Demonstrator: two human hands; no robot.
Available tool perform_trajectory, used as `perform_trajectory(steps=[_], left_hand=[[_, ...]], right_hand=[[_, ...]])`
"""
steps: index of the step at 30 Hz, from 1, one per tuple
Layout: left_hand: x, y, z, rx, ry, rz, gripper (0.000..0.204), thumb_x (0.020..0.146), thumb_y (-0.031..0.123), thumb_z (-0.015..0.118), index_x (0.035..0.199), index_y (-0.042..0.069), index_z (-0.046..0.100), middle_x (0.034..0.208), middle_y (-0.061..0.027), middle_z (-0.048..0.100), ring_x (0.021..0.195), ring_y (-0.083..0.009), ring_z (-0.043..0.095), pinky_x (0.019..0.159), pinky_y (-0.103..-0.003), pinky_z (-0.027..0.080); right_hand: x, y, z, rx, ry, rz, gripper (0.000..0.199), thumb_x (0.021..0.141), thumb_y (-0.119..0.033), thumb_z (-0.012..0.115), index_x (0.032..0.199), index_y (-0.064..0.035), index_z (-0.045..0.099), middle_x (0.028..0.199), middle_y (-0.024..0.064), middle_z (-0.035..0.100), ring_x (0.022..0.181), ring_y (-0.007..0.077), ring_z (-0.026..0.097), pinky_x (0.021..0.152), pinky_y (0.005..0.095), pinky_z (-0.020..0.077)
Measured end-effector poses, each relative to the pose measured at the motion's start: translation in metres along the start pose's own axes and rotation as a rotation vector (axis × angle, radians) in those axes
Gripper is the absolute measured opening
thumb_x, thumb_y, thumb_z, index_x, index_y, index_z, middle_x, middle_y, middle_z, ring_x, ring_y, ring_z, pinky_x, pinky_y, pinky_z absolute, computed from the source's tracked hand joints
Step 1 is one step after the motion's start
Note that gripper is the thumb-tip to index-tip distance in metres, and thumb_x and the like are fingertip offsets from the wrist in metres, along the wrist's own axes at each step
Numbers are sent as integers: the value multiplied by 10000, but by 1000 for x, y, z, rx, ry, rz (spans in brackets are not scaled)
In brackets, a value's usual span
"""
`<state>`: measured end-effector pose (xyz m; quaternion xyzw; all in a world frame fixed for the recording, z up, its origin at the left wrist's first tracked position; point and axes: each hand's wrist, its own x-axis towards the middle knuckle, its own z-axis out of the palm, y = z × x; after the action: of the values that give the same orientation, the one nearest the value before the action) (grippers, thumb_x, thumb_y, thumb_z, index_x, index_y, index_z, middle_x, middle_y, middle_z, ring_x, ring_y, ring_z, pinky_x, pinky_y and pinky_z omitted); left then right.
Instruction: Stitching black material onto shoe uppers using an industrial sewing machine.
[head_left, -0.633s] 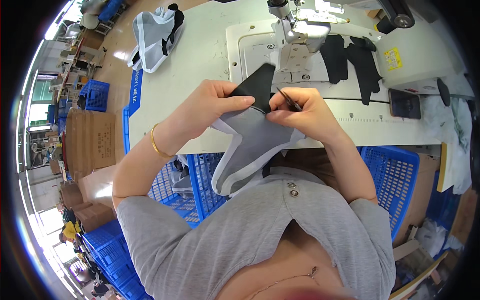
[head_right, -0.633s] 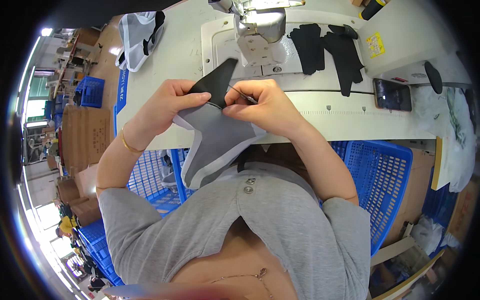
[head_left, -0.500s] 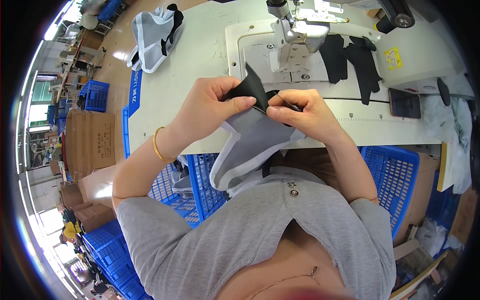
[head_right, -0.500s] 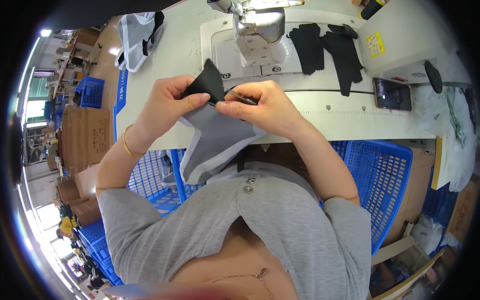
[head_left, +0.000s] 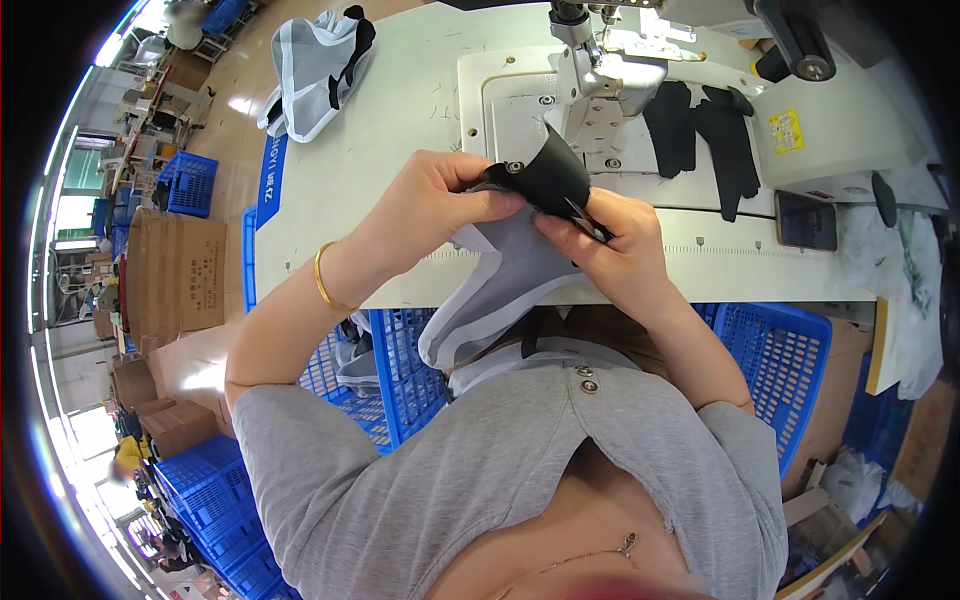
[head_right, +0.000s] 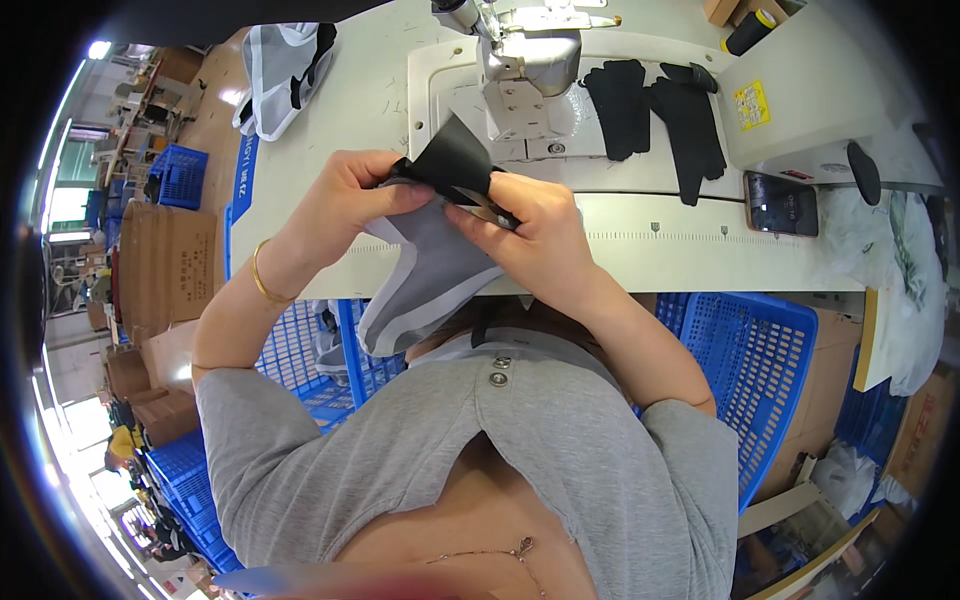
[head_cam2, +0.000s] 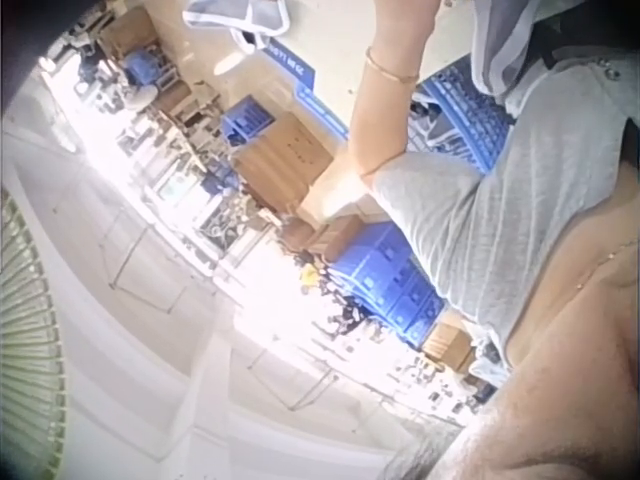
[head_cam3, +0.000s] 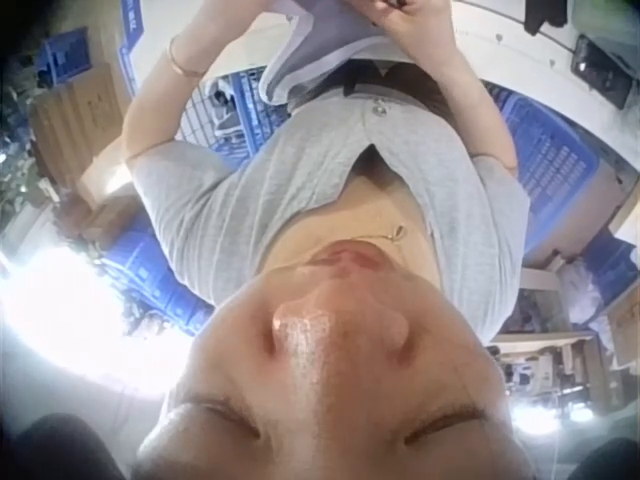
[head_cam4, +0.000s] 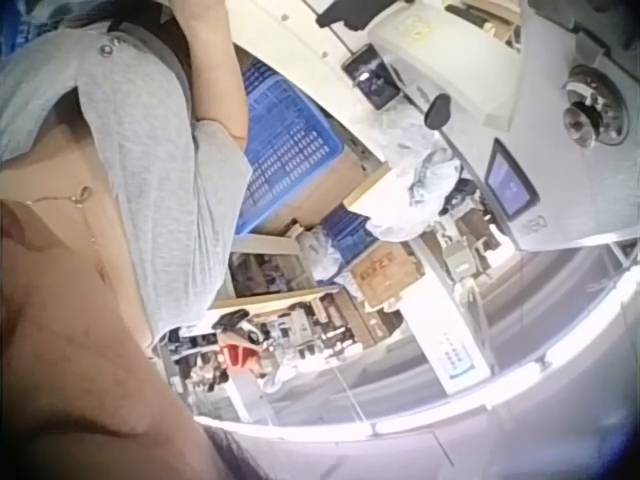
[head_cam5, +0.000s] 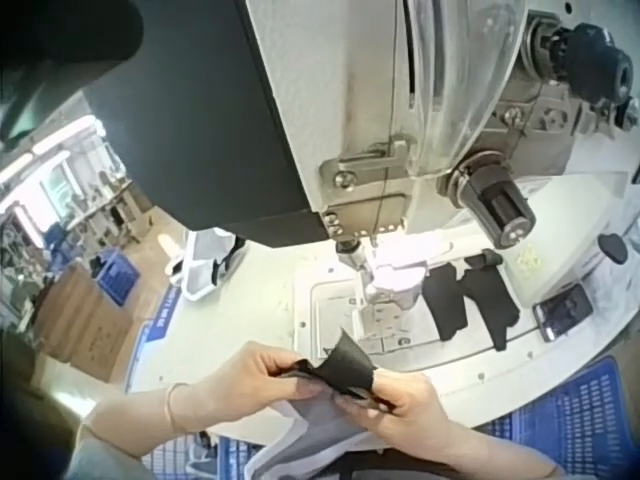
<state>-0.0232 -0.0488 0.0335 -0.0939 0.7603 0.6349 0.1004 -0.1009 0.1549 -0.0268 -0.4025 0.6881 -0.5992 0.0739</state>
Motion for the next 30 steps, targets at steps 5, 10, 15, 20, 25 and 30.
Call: perform_trajectory(steps=[5,10,15,20,25,30], left_hand=[[7,-5,-9,-176,-154,-42,196,858,54,645,1024,-32,705,868,-18,679,726,-42,559,650,-194,450],[14,8,-27,10,-351,59,184,878,86,622,964,-54,704,792,-14,659,661,-44,538,579,-190,415],[19,24,-25,392,-355,-46,229,921,193,654,913,-27,716,670,27,599,597,-25,469,518,-195,363],[18,43,-22,482,-425,-5,179,896,164,693,886,-13,716,621,38,574,553,-19,443,490,-200,352],[15,43,-21,631,-404,194,112,826,91,719,852,-16,700,678,-39,642,607,-85,554,572,-237,445],[14,46,-14,633,-370,208,86,802,48,701,856,-17,686,736,-65,664,654,-114,593,616,-259,478]], right_hand=[[-4,1,-7,-96,-49,-272,277,705,31,725,974,-37,713,711,53,587,544,140,552,489,286,432],[-4,2,-9,-195,-150,-473,496,597,41,644,1076,-63,726,807,47,632,569,132,586,458,246,459],[0,-2,-11,-326,-185,-572,445,609,1,660,1048,-34,722,795,44,631,564,135,593,453,250,461],[-1,-7,-12,-337,-170,-562,362,640,-3,666,999,-5,711,773,51,632,561,155,602,474,276,474],[2,-9,-19,-12,-186,-133,283,683,-72,748,955,-35,683,782,68,635,651,237,637,585,320,501],[3,-7,-16,-138,-215,-192,316,657,-65,750,963,-48,676,809,77,644,675,256,641,586,329,496]])
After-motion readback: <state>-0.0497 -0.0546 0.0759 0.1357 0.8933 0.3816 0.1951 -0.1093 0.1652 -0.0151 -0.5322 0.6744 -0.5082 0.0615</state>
